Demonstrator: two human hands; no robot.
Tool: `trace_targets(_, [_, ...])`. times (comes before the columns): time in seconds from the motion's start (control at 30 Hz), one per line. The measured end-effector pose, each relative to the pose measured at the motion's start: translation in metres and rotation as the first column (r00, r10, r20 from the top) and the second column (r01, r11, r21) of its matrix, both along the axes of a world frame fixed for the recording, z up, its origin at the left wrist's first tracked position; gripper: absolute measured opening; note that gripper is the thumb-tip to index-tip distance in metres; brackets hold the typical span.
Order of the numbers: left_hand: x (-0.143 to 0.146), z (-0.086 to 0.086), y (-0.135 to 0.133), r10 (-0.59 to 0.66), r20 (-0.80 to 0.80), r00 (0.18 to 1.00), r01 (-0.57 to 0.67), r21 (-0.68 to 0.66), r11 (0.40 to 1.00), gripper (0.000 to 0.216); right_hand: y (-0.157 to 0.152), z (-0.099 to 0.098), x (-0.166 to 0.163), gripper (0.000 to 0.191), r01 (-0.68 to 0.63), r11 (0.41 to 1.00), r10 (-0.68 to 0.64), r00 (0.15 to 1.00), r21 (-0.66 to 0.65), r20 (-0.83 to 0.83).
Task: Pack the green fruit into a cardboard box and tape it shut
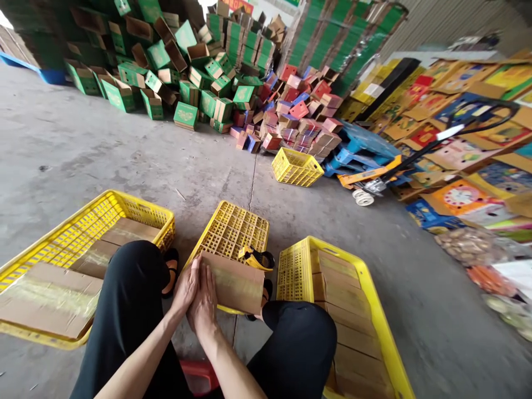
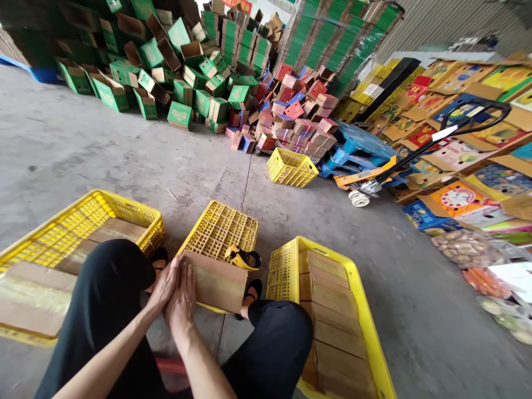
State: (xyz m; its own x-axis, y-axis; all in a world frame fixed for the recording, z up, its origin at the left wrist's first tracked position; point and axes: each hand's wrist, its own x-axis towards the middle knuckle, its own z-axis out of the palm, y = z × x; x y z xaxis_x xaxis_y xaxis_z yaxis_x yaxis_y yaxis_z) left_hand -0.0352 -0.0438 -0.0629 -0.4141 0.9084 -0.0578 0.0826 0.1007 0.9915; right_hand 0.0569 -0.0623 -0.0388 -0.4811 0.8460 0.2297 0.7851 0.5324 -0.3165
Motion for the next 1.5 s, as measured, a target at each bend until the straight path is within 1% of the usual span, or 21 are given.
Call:
trace_targets(0.1, [-0.002, -0.004, 0.002, -0.003, 0.017, 1.000, 0.003, -0.010, 1.000, 0.071, 0.007, 0.002, 0.003, 0.083, -0.038, 0.999, 0.038, 0.999, -0.004, -0.017])
trace_targets(0.2, [-0.001, -0.006, 0.004, -0.002, 0.012, 1.000, 0.003, -0.015, 1.000, 0.075, 0.011, 0.002, 0.013, 0.083, -0.072, 0.997, 0.073, 0.997, 0.026, -0.018])
trace_targets(0.27, [0.000, -0.006, 0.005, -0.007, -0.016, 1.000, 0.007, -0.018, 1.000, 0.075, 0.012, 0.002, 0.022, 0.079, -0.093, 0.994, 0.094, 0.996, 0.058, -0.002])
trace_targets(0.37, [0.003, -0.005, 0.003, -0.028, -0.075, 0.997, 0.028, 0.001, 1.000, 0.068, 0.013, 0.004, 0.040, 0.067, -0.092, 0.991, 0.088, 0.995, 0.097, 0.039])
trace_targets(0.47, [0.010, -0.005, -0.004, -0.030, -0.195, 0.980, 0.032, 0.011, 0.999, 0.060, 0.012, 0.007, 0.069, 0.059, -0.068, 0.990, 0.060, 0.996, 0.123, 0.072])
trace_targets(0.53, [0.014, -0.006, -0.008, -0.020, -0.319, 0.948, 0.027, 0.017, 0.999, 0.062, 0.010, 0.007, 0.095, 0.057, -0.015, 0.991, 0.005, 0.997, 0.132, 0.077])
trace_targets(0.6, [0.016, -0.008, -0.012, -0.023, -0.413, 0.911, 0.036, 0.024, 0.999, 0.066, 0.006, 0.004, 0.122, 0.056, 0.074, 0.985, -0.085, 0.994, 0.154, 0.065])
trace_targets(0.67, [0.016, -0.010, -0.013, -0.038, -0.458, 0.888, 0.053, 0.019, 0.998, 0.069, 0.002, -0.002, 0.148, 0.056, 0.196, 0.966, -0.204, 0.979, 0.171, 0.030])
trace_targets(0.73, [0.014, -0.011, -0.012, -0.056, -0.477, 0.877, 0.065, 0.003, 0.998, 0.069, -0.004, -0.009, 0.166, 0.059, 0.326, 0.933, -0.325, 0.945, 0.150, -0.030])
trace_targets(0.83, [0.011, -0.012, -0.012, -0.068, -0.495, 0.866, 0.058, -0.036, 0.998, 0.067, -0.009, -0.018, 0.178, 0.067, 0.460, 0.887, -0.449, 0.879, 0.037, -0.158])
trace_targets(0.9, [0.010, -0.012, -0.013, -0.070, -0.514, 0.855, 0.057, -0.041, 0.998, 0.067, -0.009, -0.020, 0.178, 0.074, 0.493, 0.868, -0.492, 0.834, -0.063, -0.249])
trace_targets(0.97, [0.010, -0.012, -0.014, -0.073, -0.537, 0.841, 0.062, -0.037, 0.997, 0.068, -0.006, -0.018, 0.177, 0.081, 0.517, 0.837, -0.547, 0.776, -0.179, -0.314])
trace_targets(1.07, [0.010, -0.009, -0.014, -0.106, -0.568, 0.816, 0.071, -0.084, 0.994, 0.069, 0.002, -0.010, 0.178, 0.085, 0.551, 0.767, -0.641, 0.682, -0.330, -0.352])
trace_targets(1.13, [0.010, -0.007, -0.014, -0.128, -0.577, 0.807, 0.061, -0.133, 0.989, 0.069, 0.006, -0.004, 0.179, 0.081, 0.559, 0.747, -0.664, 0.649, -0.359, -0.371])
trace_targets(1.17, [0.009, -0.006, -0.014, -0.134, -0.577, 0.806, 0.055, -0.153, 0.987, 0.069, 0.007, -0.001, 0.180, 0.078, 0.558, 0.752, -0.659, 0.645, -0.351, -0.387])
trace_targets(1.23, [0.006, -0.006, -0.015, -0.145, -0.564, 0.813, 0.048, -0.183, 0.982, 0.069, 0.008, 0.006, 0.181, 0.073, 0.539, 0.794, -0.606, 0.668, -0.282, -0.431])
trace_targets(1.33, [0.001, -0.011, -0.016, -0.132, -0.511, 0.850, 0.043, -0.183, 0.982, 0.071, 0.006, 0.024, 0.178, 0.064, 0.492, 0.866, -0.471, 0.745, -0.088, -0.473])
trace_targets(1.4, [0.001, -0.018, -0.015, -0.110, -0.439, 0.892, 0.045, -0.155, 0.987, 0.071, 0.004, 0.042, 0.175, 0.055, 0.472, 0.882, -0.413, 0.787, 0.016, -0.459])
trace_targets(1.5, [0.011, -0.028, -0.012, -0.104, -0.302, 0.947, 0.070, -0.123, 0.990, 0.069, -0.001, 0.075, 0.167, 0.056, 0.435, 0.896, -0.362, 0.832, 0.090, -0.421])
